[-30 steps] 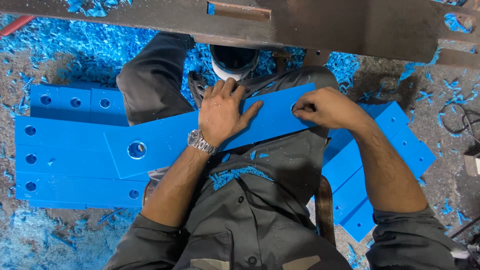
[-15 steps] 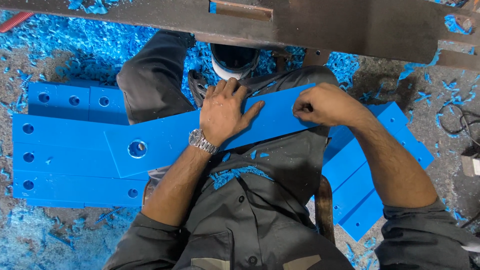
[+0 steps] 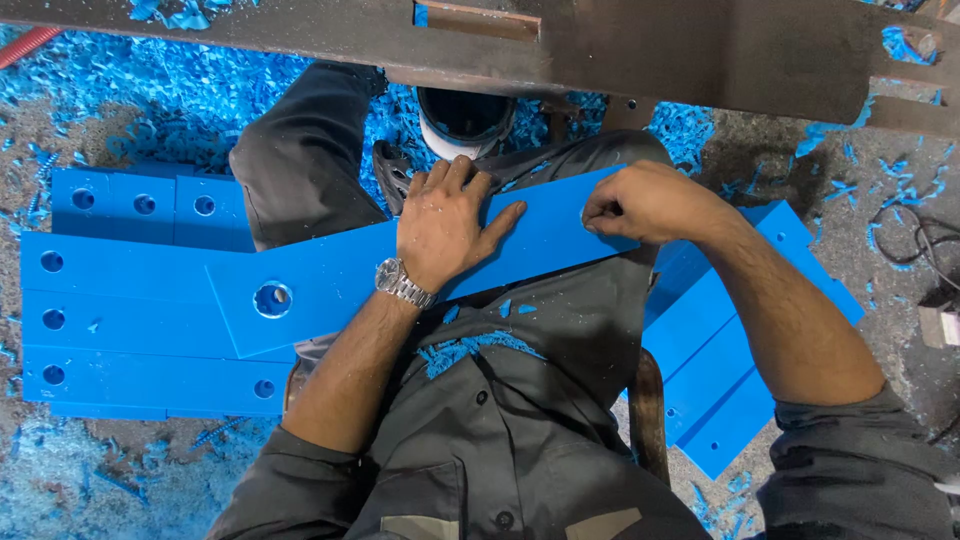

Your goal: Drilling holes into rectangular blue plastic components using a vertical drilling machine.

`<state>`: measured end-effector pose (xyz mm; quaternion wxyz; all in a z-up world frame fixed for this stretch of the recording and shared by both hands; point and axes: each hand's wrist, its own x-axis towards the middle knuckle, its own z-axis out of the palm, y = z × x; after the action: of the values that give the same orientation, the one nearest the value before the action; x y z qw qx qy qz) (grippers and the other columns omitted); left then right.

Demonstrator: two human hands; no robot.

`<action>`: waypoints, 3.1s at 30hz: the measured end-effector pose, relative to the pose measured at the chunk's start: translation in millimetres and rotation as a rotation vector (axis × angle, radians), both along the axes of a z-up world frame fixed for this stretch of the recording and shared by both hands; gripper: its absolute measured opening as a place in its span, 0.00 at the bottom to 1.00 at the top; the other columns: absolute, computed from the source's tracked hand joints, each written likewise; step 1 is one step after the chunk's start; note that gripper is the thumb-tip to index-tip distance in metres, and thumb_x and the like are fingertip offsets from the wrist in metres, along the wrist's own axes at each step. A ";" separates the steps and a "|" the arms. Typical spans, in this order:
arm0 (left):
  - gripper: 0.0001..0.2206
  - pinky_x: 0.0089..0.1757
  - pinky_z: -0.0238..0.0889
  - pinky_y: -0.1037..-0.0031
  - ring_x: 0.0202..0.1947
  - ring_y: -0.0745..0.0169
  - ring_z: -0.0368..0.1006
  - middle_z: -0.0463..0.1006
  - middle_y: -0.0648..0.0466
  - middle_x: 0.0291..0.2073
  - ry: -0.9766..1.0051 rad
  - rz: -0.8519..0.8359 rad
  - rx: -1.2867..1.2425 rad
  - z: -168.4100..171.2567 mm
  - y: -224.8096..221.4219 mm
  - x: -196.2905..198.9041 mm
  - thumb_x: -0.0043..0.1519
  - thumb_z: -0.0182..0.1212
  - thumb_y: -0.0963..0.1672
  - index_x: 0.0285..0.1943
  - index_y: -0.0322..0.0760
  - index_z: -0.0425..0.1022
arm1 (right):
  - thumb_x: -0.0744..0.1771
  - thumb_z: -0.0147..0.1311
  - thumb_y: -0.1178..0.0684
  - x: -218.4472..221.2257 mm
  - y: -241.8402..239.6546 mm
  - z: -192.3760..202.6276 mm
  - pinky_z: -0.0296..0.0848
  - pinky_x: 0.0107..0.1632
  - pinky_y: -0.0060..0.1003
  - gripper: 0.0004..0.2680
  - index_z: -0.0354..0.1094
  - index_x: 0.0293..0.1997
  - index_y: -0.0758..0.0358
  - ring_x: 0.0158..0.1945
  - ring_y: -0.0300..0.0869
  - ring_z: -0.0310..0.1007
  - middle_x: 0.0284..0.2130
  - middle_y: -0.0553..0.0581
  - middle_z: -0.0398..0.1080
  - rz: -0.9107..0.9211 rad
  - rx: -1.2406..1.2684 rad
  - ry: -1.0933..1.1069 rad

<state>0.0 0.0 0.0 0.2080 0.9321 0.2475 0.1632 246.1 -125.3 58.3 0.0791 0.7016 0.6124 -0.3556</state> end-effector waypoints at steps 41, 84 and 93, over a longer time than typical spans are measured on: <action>0.25 0.49 0.67 0.53 0.48 0.44 0.73 0.78 0.41 0.48 0.024 -0.022 -0.014 4.5 -0.4 -0.3 0.62 0.60 0.59 0.45 0.34 0.81 | 0.62 0.61 0.48 -21.7 -12.7 -3.3 0.76 0.43 0.49 0.08 0.79 0.40 0.54 0.38 0.53 0.78 0.35 0.57 0.78 -0.068 0.046 -0.198; 0.28 0.55 0.62 0.53 0.55 0.42 0.69 0.74 0.40 0.52 -0.145 -0.056 -0.011 9.4 -15.1 -20.6 0.59 0.67 0.56 0.59 0.33 0.75 | 0.71 0.56 0.53 88.3 -157.9 12.6 0.74 0.40 0.48 0.06 0.75 0.48 0.62 0.35 0.58 0.75 0.33 0.66 0.74 -0.258 0.589 -0.709; 0.48 0.61 0.52 0.48 0.62 0.37 0.61 0.65 0.37 0.62 -0.021 -0.066 0.002 30.6 -17.6 -83.0 0.39 0.76 0.54 0.73 0.45 0.62 | 0.71 0.53 0.50 -2.6 -81.3 -13.8 0.73 0.50 0.44 0.09 0.73 0.51 0.64 0.43 0.52 0.76 0.40 0.64 0.72 -0.511 0.531 -0.114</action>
<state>-83.0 -17.6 30.6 0.2150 0.9381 0.2145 0.1663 243.5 -206.7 44.5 -0.1630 0.8465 0.4831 -0.1532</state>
